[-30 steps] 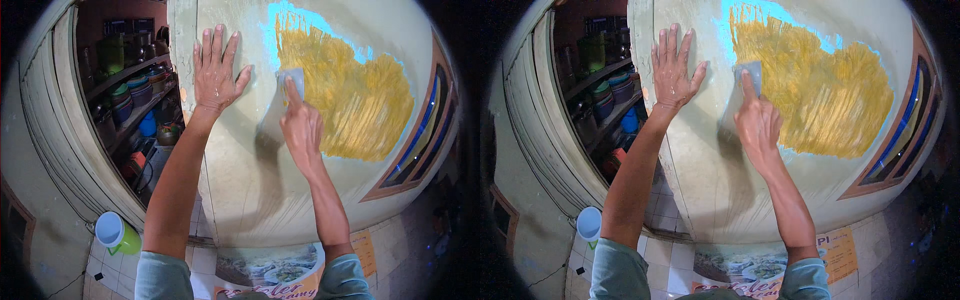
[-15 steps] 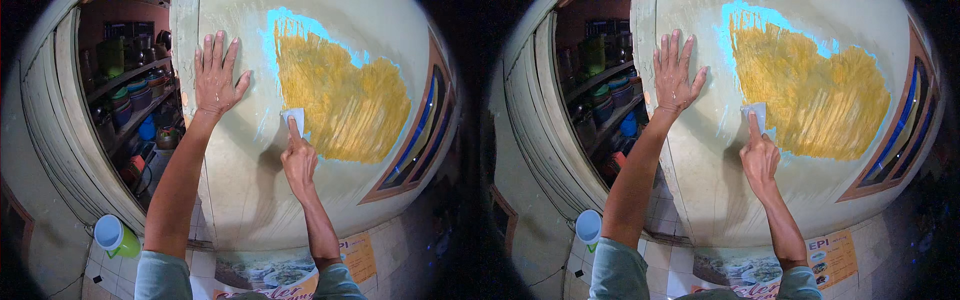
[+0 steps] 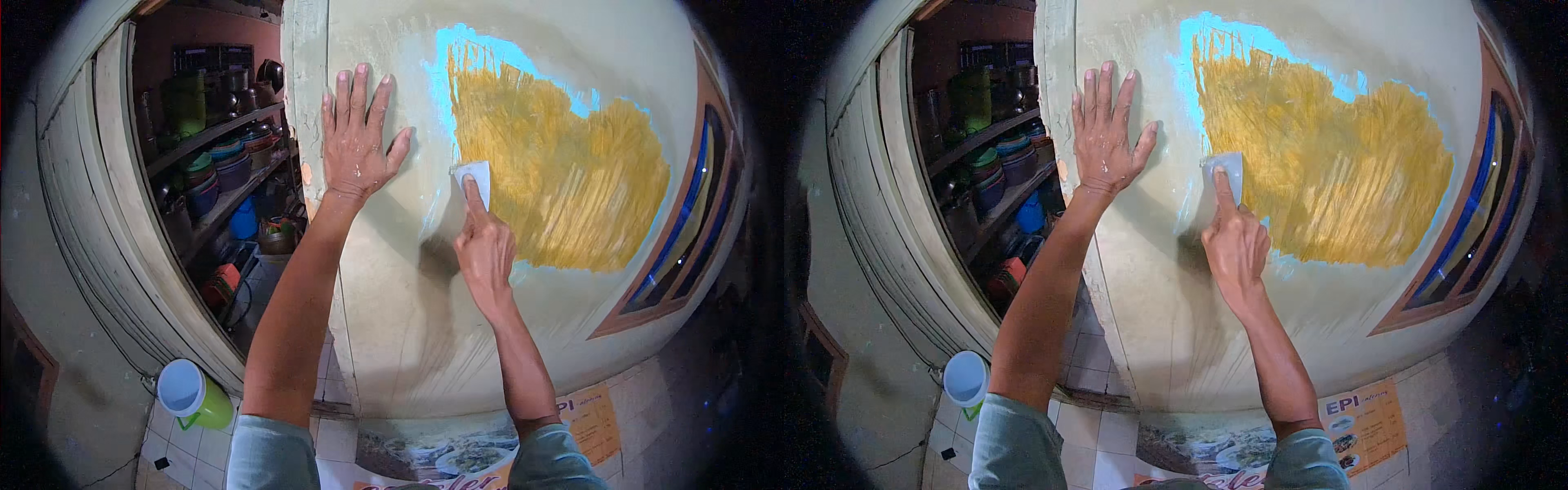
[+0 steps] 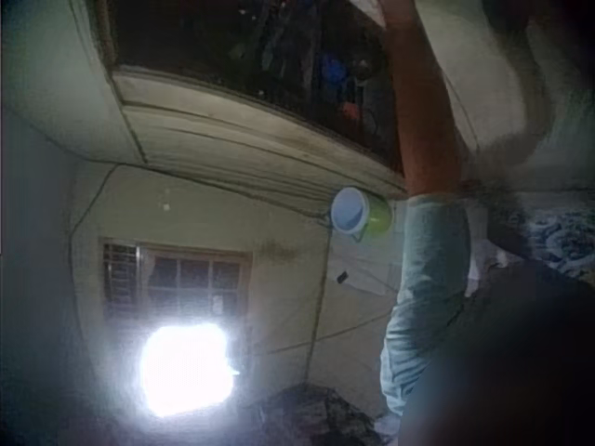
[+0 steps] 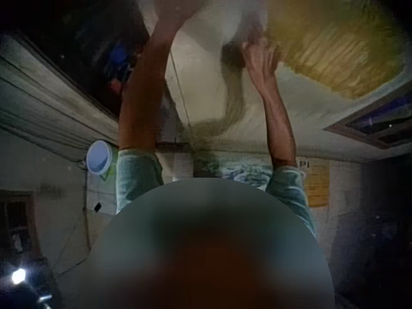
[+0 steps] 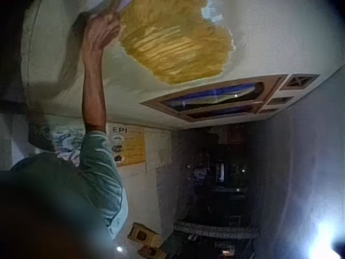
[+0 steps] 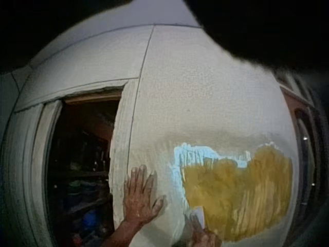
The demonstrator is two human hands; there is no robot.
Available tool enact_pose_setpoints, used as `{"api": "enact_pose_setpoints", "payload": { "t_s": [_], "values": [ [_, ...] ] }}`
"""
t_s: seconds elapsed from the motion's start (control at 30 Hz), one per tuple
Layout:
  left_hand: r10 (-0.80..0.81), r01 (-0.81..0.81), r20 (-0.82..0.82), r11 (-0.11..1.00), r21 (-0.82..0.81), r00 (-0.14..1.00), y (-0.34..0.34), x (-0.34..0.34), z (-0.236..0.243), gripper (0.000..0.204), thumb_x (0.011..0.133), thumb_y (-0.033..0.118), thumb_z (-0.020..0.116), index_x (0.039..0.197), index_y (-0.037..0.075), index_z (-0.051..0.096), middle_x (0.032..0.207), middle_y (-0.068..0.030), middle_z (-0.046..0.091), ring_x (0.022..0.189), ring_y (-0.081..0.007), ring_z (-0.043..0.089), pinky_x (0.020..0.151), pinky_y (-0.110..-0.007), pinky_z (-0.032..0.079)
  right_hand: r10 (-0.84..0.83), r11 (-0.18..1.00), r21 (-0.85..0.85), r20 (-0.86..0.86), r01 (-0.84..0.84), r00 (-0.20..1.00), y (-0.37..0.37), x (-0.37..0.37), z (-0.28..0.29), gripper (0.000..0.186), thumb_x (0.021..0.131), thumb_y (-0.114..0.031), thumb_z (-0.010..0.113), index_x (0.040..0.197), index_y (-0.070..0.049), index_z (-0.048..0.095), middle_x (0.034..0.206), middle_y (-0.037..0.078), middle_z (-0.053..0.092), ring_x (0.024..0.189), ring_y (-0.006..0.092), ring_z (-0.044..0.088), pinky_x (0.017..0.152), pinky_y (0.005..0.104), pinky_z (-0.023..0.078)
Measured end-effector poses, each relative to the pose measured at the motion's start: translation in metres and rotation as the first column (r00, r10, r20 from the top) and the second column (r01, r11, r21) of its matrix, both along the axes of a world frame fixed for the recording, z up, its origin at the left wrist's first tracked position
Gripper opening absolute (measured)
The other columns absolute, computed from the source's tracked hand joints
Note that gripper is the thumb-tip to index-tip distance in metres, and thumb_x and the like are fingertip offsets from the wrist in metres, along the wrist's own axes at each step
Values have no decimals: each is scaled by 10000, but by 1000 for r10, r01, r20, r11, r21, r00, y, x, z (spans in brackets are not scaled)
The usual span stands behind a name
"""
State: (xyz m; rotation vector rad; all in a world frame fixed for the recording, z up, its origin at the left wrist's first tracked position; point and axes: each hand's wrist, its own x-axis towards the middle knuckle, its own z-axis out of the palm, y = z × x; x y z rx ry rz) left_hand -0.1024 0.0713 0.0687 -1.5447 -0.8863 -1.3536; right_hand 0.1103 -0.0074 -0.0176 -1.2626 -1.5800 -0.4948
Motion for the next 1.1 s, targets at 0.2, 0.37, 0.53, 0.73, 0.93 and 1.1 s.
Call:
{"api": "enact_pose_setpoints", "payload": {
  "t_s": [0.2,0.37,0.53,0.73,0.93,1.1],
  "values": [
    [-14,14,3,1000,3,1000,0,0,-1,804,962,475,648,1658,170,384,1753,-161,253,1619,-413,197,1278,-619,160,20,999,31,33,-21,999,-5,-24,86,645,832,15,679,1457,-138,626,846,266,720,770,459,723,684,551,558],
    [-28,28,-1,1000,5,1000,1,6,-1,789,977,485,624,1659,170,382,1758,-161,242,1620,-411,196,1277,-614,164,-34,965,260,86,11,996,13,-30,133,643,818,-27,686,1449,-131,617,817,282,721,779,483,726,676,585,569],
    [17,-17,-7,1000,13,1000,0,-4,2,783,976,481,625,1654,166,392,1754,-164,251,1617,-416,203,1265,-628,187,-2,999,32,21,1,1000,1,-16,60,614,836,6,673,1431,-143,658,853,261,732,768,471,723,674,555,564],
    [5,-5,-3,1000,13,1000,2,-1,0,795,971,482,629,1656,161,383,1752,-170,249,1614,-424,204,1262,-632,193,9,993,120,64,-16,998,7,-26,112,625,846,-39,700,1455,-136,599,822,268,720,774,481,725,710,597,558],
    [-17,17,-6,1000,3,1000,2,5,1,796,973,484,624,1659,164,376,1754,-166,243,1618,-416,197,1268,-631,185,-81,948,317,119,40,990,20,-23,150,625,843,-39,702,1450,-147,602,829,272,729,795,495,732,688,600,559],
    [-3,3,-7,1000,18,1000,3,-1,0,790,974,479,627,1656,163,385,1752,-167,249,1618,-412,199,1266,-630,189,-48,996,82,83,41,995,3,-13,96,677,791,0,728,1442,-136,606,815,272,726,789,489,734,679,589,569]
  ]
}}
